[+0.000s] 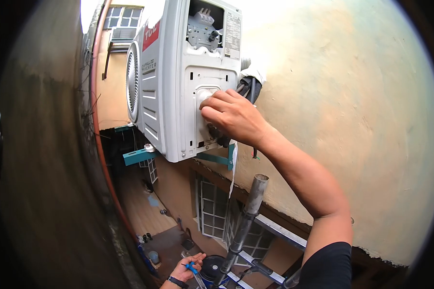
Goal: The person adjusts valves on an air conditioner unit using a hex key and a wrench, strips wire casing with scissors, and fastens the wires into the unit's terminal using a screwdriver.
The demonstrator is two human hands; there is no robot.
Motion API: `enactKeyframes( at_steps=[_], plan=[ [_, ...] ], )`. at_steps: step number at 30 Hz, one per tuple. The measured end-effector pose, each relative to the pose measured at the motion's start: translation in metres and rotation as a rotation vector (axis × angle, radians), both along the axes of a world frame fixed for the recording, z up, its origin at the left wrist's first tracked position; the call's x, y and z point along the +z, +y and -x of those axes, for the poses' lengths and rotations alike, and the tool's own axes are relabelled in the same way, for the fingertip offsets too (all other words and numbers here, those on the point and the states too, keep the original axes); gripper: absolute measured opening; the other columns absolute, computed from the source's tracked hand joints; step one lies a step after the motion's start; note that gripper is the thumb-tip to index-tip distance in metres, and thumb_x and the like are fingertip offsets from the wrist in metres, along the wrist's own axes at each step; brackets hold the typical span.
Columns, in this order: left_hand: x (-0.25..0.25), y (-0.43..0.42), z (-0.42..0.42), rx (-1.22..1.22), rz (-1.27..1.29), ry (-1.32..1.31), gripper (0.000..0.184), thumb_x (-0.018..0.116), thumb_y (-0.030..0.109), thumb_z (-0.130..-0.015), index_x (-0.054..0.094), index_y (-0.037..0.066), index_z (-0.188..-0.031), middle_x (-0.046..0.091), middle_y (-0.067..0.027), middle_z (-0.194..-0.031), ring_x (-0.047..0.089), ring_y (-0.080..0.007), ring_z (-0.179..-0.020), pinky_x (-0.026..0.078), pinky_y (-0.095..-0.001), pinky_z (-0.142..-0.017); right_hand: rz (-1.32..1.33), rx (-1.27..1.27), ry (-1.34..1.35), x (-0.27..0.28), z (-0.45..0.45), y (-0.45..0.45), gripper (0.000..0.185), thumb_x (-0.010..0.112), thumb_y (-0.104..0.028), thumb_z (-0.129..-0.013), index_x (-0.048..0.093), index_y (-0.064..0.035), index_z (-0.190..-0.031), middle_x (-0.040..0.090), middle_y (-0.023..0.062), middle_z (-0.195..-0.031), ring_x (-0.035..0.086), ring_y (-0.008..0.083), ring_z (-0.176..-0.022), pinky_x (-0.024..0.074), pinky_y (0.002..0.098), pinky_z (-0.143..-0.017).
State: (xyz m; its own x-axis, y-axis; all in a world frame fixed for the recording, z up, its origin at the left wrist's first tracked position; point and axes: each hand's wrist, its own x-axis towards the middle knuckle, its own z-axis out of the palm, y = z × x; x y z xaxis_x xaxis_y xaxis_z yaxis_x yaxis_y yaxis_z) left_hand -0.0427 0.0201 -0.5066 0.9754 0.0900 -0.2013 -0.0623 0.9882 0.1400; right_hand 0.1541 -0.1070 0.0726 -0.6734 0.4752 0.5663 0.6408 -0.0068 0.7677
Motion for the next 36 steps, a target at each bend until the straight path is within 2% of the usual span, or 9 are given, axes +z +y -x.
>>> enactKeyframes(
  at_steps=[2,9,16,17,19,22,27,35,36],
  plan=[
    [0.004,-0.002,0.002,0.003,0.004,0.006,0.056,0.057,-0.008,-0.090,0.042,-0.005,-0.145,0.060,-0.0207,-0.138,0.064,-0.0253,-0.089,0.052,-0.0269,-0.061,0.001,-0.020,-0.034,-0.002,-0.002,0.001,0.011,0.072,-0.011,-0.089,0.061,-0.0079,-0.090,0.070,0.0033,-0.107,0.065,0.0221,-0.101,0.0503,0.0360,-0.085],
    [-0.006,-0.001,0.005,0.014,0.065,0.033,0.056,0.058,-0.006,-0.094,0.040,-0.006,-0.147,0.058,-0.0231,-0.140,0.064,-0.0253,-0.086,0.051,-0.0282,-0.060,-0.035,0.063,-0.005,-0.009,-0.001,-0.001,0.023,0.075,-0.010,-0.082,0.069,-0.0103,-0.105,0.063,0.0045,-0.100,0.060,0.0240,-0.094,0.0480,0.0380,-0.082],
    [-0.027,0.003,0.001,0.058,-0.029,0.040,0.057,0.058,-0.007,-0.092,0.041,-0.004,-0.147,0.060,-0.0214,-0.137,0.063,-0.0236,-0.087,0.052,-0.0289,-0.063,-0.114,0.081,0.098,-0.018,-0.002,0.005,0.023,0.076,-0.010,-0.078,0.069,-0.0093,-0.100,0.062,0.0055,-0.102,0.059,0.0260,-0.095,0.0488,0.0391,-0.085],
    [-0.003,-0.006,0.008,0.058,-0.035,0.042,0.057,0.058,-0.007,-0.092,0.041,-0.004,-0.147,0.060,-0.0214,-0.137,0.063,-0.0236,-0.087,0.052,-0.0289,-0.063,-0.107,0.101,0.064,-0.018,-0.003,0.005,0.019,0.072,-0.011,-0.080,0.065,-0.0101,-0.097,0.059,0.0055,-0.101,0.058,0.0252,-0.097,0.0472,0.0390,-0.085],
    [0.068,-0.033,0.028,0.153,-0.139,0.128,0.044,0.066,0.001,-0.092,0.059,-0.004,-0.135,0.068,-0.0094,-0.102,0.062,-0.0169,-0.076,0.054,-0.0254,-0.066,-0.101,0.122,0.027,-0.015,-0.004,0.005,0.015,0.069,-0.012,-0.082,0.061,-0.0108,-0.094,0.057,0.0054,-0.101,0.057,0.0245,-0.099,0.0456,0.0388,-0.086],
    [0.045,-0.023,0.027,0.089,-0.117,-0.009,0.047,0.065,0.001,-0.092,0.056,-0.006,-0.139,0.069,-0.0114,-0.108,0.063,-0.0179,-0.077,0.055,-0.0252,-0.067,-0.080,0.126,0.008,-0.018,-0.009,0.005,0.014,0.068,-0.011,-0.083,0.062,-0.0110,-0.095,0.060,0.0046,-0.106,0.058,0.0236,-0.103,0.0455,0.0380,-0.087],
    [0.033,-0.018,0.021,0.074,-0.129,-0.031,0.046,0.066,0.001,-0.092,0.057,-0.006,-0.137,0.069,-0.0120,-0.113,0.064,-0.0165,-0.078,0.055,-0.0245,-0.065,-0.126,0.060,0.047,-0.021,-0.008,0.004,0.013,0.066,-0.011,-0.085,0.063,-0.0102,-0.098,0.063,0.0027,-0.118,0.060,0.0218,-0.110,0.0460,0.0379,-0.090],
    [0.027,-0.016,0.019,0.096,-0.139,-0.041,0.046,0.066,0.001,-0.092,0.057,-0.006,-0.137,0.069,-0.0095,-0.115,0.065,-0.0136,-0.079,0.055,-0.0220,-0.066,-0.142,0.080,0.039,-0.022,-0.010,0.010,0.010,0.066,-0.012,-0.086,0.060,-0.0088,-0.093,0.068,0.0047,-0.113,0.062,0.0230,-0.113,0.0471,0.0385,-0.092],
    [0.028,-0.016,0.017,0.098,-0.092,-0.024,0.038,0.065,0.006,-0.095,0.060,-0.006,-0.130,0.070,-0.0131,-0.110,0.065,-0.0194,-0.078,0.055,-0.0281,-0.064,-0.142,0.098,0.024,-0.022,-0.008,0.009,0.009,0.065,-0.012,-0.086,0.059,-0.0090,-0.092,0.069,0.0051,-0.111,0.062,0.0230,-0.113,0.0471,0.0384,-0.092]
  ],
)
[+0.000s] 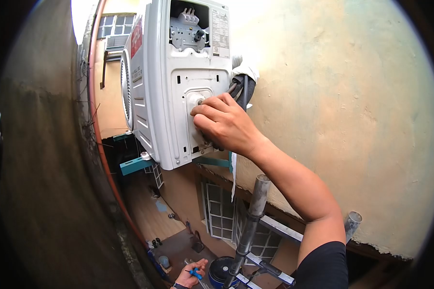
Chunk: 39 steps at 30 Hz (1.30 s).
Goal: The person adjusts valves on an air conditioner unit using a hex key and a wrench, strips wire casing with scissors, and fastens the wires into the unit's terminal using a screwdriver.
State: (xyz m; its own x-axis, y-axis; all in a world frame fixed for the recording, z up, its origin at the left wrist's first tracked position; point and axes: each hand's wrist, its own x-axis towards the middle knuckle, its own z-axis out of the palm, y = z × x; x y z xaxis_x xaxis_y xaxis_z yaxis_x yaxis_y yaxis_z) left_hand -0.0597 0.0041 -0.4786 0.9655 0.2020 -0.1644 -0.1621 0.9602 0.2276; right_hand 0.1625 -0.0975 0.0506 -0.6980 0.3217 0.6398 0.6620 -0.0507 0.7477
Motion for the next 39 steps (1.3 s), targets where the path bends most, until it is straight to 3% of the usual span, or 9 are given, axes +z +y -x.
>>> enactKeyframes(
  at_steps=[2,4,11,19,22,25,30,32,39],
  plan=[
    [-0.017,0.009,-0.005,0.006,0.049,0.015,0.032,0.064,0.011,-0.098,0.063,-0.007,-0.124,0.070,-0.0167,-0.105,0.066,-0.0253,-0.077,0.055,-0.0343,-0.062,0.007,0.016,0.000,0.000,-0.001,-0.003,0.010,0.065,-0.012,-0.087,0.060,-0.0095,-0.094,0.068,0.0044,-0.109,0.062,0.0230,-0.111,0.0472,0.0386,-0.091],
    [-0.070,0.031,-0.018,-0.040,0.083,0.037,0.059,0.058,-0.008,-0.092,0.040,-0.004,-0.148,0.060,-0.0206,-0.136,0.063,-0.0232,-0.087,0.053,-0.0293,-0.064,0.018,0.027,-0.001,0.000,-0.001,-0.003,0.010,0.065,-0.012,-0.087,0.061,-0.0101,-0.095,0.067,0.0038,-0.108,0.061,0.0231,-0.108,0.0472,0.0388,-0.091],
    [-0.024,0.022,-0.006,-0.031,0.103,0.094,0.058,0.058,-0.008,-0.091,0.041,-0.004,-0.147,0.062,-0.0199,-0.132,0.062,-0.0231,-0.085,0.053,-0.0293,-0.064,-0.034,0.036,0.082,0.000,0.004,0.001,0.018,0.078,-0.010,-0.082,0.071,-0.0112,-0.099,0.060,0.0044,-0.101,0.059,0.0261,-0.096,0.0524,0.0385,-0.084],
    [-0.064,0.034,-0.023,0.001,0.032,0.130,0.051,0.057,-0.006,-0.094,0.046,-0.003,-0.144,0.065,-0.0198,-0.126,0.063,-0.0232,-0.085,0.053,-0.0291,-0.064,-0.004,-0.039,0.120,0.006,0.012,-0.004,0.017,0.073,-0.009,-0.077,0.061,-0.0088,-0.090,0.061,0.0057,-0.106,0.060,0.0248,-0.097,0.0524,0.0359,-0.084],
    [0.009,0.018,-0.006,0.122,-0.162,0.135,0.049,0.059,-0.002,-0.095,0.047,-0.004,-0.143,0.070,-0.0184,-0.113,0.062,-0.0206,-0.076,0.052,-0.0293,-0.061,0.050,0.034,0.060,0.011,0.010,-0.006,0.017,0.073,-0.010,-0.079,0.058,-0.0074,-0.088,0.063,0.0060,-0.107,0.062,0.0251,-0.095,0.0544,0.0365,-0.082],
    [0.115,0.012,-0.019,0.352,-0.744,0.154,0.046,0.061,0.008,-0.098,0.048,-0.006,-0.140,0.073,-0.0136,-0.097,0.057,-0.0140,-0.054,0.048,-0.0275,-0.048,0.065,0.041,0.072,0.011,0.006,-0.005,0.018,0.074,-0.010,-0.080,0.058,-0.0063,-0.089,0.064,0.0068,-0.106,0.063,0.0255,-0.096,0.0550,0.0372,-0.082],
    [0.345,-0.016,-0.022,0.777,-1.426,-0.245,0.038,0.047,0.016,-0.111,0.049,0.003,-0.147,0.067,-0.0165,-0.133,0.055,-0.0051,-0.055,0.047,-0.0214,-0.047,-0.035,0.097,0.082,0.003,0.000,0.004,0.016,0.073,-0.010,-0.081,0.059,-0.0069,-0.088,0.069,0.0044,-0.100,0.065,0.0251,-0.093,0.0558,0.0363,-0.079],
    [0.405,-0.029,-0.036,0.898,-1.425,-0.312,0.041,0.042,0.011,-0.112,0.044,0.000,-0.151,0.063,-0.0175,-0.141,0.055,-0.0047,-0.058,0.047,-0.0208,-0.049,-0.038,0.123,0.104,0.000,-0.001,0.005,0.014,0.073,-0.010,-0.082,0.060,-0.0072,-0.088,0.070,0.0037,-0.099,0.066,0.0249,-0.093,0.0559,0.0361,-0.079],
    [0.442,-0.031,-0.077,1.047,-1.457,-0.348,0.044,0.039,0.011,-0.113,0.037,-0.003,-0.155,0.058,-0.0117,-0.151,0.055,-0.0040,-0.060,0.049,-0.0196,-0.051,-0.039,0.206,0.132,-0.002,-0.004,0.003,0.010,0.073,-0.009,-0.083,0.065,-0.0074,-0.089,0.071,0.0039,-0.099,0.067,0.0248,-0.098,0.0569,0.0361,-0.081]
  ],
)
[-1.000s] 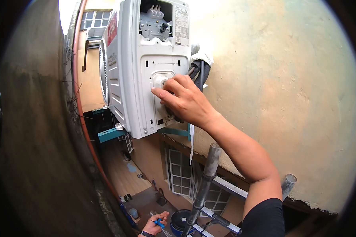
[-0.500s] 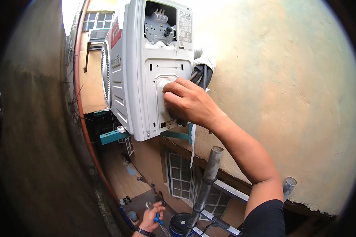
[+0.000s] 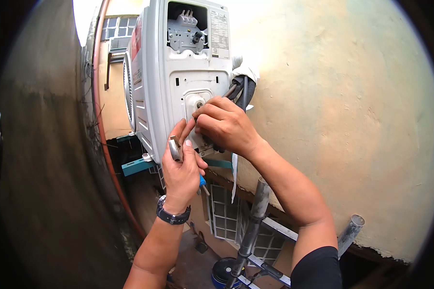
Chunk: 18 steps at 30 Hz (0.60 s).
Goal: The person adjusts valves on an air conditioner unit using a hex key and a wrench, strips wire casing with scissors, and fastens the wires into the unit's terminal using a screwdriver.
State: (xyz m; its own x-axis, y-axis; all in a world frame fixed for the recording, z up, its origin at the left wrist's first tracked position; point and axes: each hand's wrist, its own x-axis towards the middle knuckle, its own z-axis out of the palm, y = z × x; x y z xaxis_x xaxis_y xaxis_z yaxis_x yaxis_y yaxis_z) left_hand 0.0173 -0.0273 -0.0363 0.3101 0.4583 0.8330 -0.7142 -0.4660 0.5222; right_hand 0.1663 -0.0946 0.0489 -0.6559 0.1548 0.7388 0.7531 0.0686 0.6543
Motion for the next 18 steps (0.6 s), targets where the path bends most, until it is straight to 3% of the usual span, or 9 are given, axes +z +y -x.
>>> enactKeyframes(
  at_steps=[8,15,18],
  plan=[
    [-0.004,-0.003,0.002,-0.070,0.075,0.021,0.044,0.041,0.014,-0.113,0.041,-0.004,-0.153,0.057,-0.0136,-0.153,0.055,-0.0032,-0.061,0.048,-0.0187,-0.051,0.119,-0.130,0.013,0.009,0.007,-0.009,0.024,0.075,-0.007,-0.081,0.068,-0.0051,-0.104,0.064,0.0076,-0.117,0.065,0.0275,-0.104,0.0596,0.0377,-0.082],
    [-0.005,-0.004,-0.005,-0.092,0.081,-0.024,0.043,0.041,0.013,-0.113,0.041,-0.005,-0.152,0.056,-0.0146,-0.153,0.055,-0.0033,-0.061,0.048,-0.0185,-0.051,0.104,-0.016,0.202,0.005,0.010,-0.014,0.017,0.073,-0.008,-0.083,0.067,-0.0054,-0.098,0.064,0.0073,-0.116,0.065,0.0274,-0.107,0.0595,0.0376,-0.084],
    [-0.007,0.001,-0.007,-0.093,0.094,-0.018,0.043,0.042,0.012,-0.112,0.040,-0.005,-0.152,0.057,-0.0149,-0.152,0.055,-0.0035,-0.061,0.049,-0.0187,-0.051,0.175,-0.162,-0.008,0.014,0.002,-0.011,0.022,0.071,-0.007,-0.082,0.070,-0.0075,-0.104,0.063,0.0067,-0.116,0.062,0.0266,-0.109,0.0577,0.0388,-0.089]
  ],
)
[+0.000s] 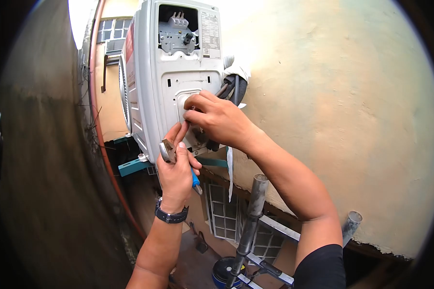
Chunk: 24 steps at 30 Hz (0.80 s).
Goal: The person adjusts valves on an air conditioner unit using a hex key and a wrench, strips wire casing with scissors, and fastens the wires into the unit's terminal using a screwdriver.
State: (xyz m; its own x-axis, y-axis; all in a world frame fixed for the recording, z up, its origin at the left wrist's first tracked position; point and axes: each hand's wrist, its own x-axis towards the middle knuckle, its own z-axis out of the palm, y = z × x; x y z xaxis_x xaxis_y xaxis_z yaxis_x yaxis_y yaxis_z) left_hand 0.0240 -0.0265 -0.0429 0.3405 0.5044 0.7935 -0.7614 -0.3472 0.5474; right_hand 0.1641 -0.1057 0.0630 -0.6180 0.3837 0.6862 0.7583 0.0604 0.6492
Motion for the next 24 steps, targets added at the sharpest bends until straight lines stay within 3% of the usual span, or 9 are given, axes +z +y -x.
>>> enactKeyframes(
  at_steps=[6,18,22,24],
  plan=[
    [-0.001,-0.003,-0.004,0.002,0.026,-0.026,0.043,0.042,0.011,-0.112,0.040,-0.006,-0.152,0.057,-0.0147,-0.152,0.056,-0.0039,-0.061,0.049,-0.0189,-0.050,0.065,0.010,0.040,0.001,-0.003,0.000,0.027,0.071,0.001,-0.082,0.071,-0.0073,-0.108,0.063,0.0076,-0.116,0.060,0.0299,-0.106,0.0554,0.0402,-0.090],
    [0.001,-0.003,-0.001,0.071,-0.015,0.003,0.041,0.041,0.009,-0.112,0.041,-0.005,-0.150,0.060,-0.0147,-0.149,0.057,-0.0044,-0.060,0.049,-0.0190,-0.049,-0.078,0.114,0.116,-0.016,-0.004,0.005,0.035,0.079,-0.005,-0.081,0.069,-0.0085,-0.114,0.061,0.0105,-0.117,0.062,0.0307,-0.108,0.0572,0.0397,-0.089],
    [0.001,-0.004,-0.002,0.049,-0.002,-0.017,0.041,0.040,0.008,-0.111,0.042,-0.006,-0.149,0.060,-0.0152,-0.149,0.057,-0.0044,-0.060,0.049,-0.0190,-0.050,-0.126,0.061,0.162,-0.018,-0.002,0.007,0.033,0.079,-0.006,-0.081,0.069,-0.0083,-0.113,0.062,0.0103,-0.117,0.063,0.0304,-0.108,0.0589,0.0392,-0.084],
    [0.001,-0.004,-0.002,0.064,-0.003,-0.004,0.040,0.040,0.008,-0.111,0.042,-0.006,-0.149,0.060,-0.0157,-0.149,0.057,-0.0043,-0.061,0.049,-0.0190,-0.051,-0.060,0.133,0.149,-0.015,0.006,-0.004,0.026,0.079,-0.004,-0.081,0.065,-0.0065,-0.104,0.060,0.0116,-0.117,0.064,0.0309,-0.107,0.0592,0.0395,-0.083]
  ],
)
